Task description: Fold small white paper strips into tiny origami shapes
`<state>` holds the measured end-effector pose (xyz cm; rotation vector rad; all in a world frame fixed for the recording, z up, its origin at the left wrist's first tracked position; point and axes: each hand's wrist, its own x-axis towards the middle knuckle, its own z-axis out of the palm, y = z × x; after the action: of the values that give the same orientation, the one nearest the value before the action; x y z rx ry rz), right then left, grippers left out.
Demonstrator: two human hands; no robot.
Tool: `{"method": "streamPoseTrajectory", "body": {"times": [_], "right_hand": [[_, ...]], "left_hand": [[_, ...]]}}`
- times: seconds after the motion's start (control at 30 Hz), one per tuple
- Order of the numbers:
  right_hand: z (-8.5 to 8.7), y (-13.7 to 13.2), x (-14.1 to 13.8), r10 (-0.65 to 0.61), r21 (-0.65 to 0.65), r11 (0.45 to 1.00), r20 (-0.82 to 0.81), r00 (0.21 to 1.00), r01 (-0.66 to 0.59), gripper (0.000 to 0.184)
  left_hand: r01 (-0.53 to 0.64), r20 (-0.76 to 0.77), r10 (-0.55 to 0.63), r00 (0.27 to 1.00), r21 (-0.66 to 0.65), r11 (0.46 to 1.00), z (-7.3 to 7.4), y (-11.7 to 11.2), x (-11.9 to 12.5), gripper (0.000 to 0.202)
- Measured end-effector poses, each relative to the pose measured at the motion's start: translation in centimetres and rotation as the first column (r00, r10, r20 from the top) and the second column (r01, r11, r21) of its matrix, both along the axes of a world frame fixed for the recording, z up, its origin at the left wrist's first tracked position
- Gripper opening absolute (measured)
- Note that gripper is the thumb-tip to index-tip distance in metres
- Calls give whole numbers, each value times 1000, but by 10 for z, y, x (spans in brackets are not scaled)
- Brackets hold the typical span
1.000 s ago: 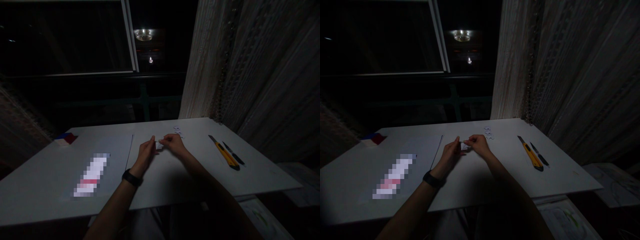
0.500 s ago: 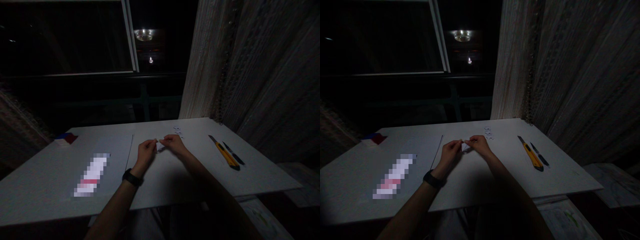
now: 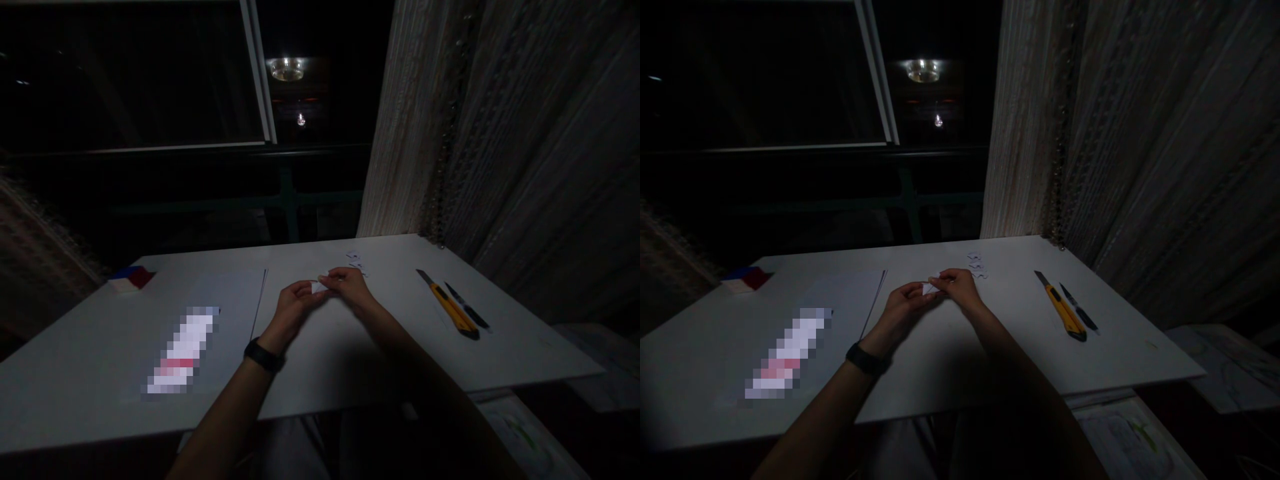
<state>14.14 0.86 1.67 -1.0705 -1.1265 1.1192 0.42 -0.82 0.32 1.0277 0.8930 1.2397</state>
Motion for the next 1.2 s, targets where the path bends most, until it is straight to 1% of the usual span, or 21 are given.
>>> {"method": "streamPoseTrajectory", "body": {"times": [0.13,0.27,0.47,0.57,0.73,0.87,1.0,1.07,1.13,1.2], "right_hand": [[-5,3,1,42,17,999,18,999,-42,35],[-9,6,2,61,16,998,25,998,-61,34],[-5,3,5,164,-23,986,16,986,-163,32],[-6,4,6,176,-50,983,3,984,-175,32],[-14,9,7,156,-63,986,3,988,-156,30],[-16,10,4,68,-74,995,15,998,-67,29],[-14,4,-2,-5,-90,996,-15,1000,4,30],[-12,2,-6,-17,-90,996,-39,999,14,32],[-12,0,-8,-1,-93,996,-54,999,-4,32],[-12,-1,-9,43,-96,994,-59,997,-48,33]], "left_hand": [[-36,17,38,999,-74,997,3,0,-3,38],[-53,0,53,999,-91,994,3,0,-3,35],[-122,-47,119,992,-64,991,1,2,-4,35],[-144,-68,142,988,-25,989,0,4,-5,34],[-121,-108,123,986,26,992,-1,5,-5,35],[-102,-129,108,986,54,993,0,5,-4,33],[-142,-144,152,978,73,987,0,5,-4,32],[-169,-161,184,970,103,980,0,6,-6,31],[-197,-191,222,956,139,970,0,7,-7,29],[-223,-219,257,941,166,961,0,7,-8,27]]}}
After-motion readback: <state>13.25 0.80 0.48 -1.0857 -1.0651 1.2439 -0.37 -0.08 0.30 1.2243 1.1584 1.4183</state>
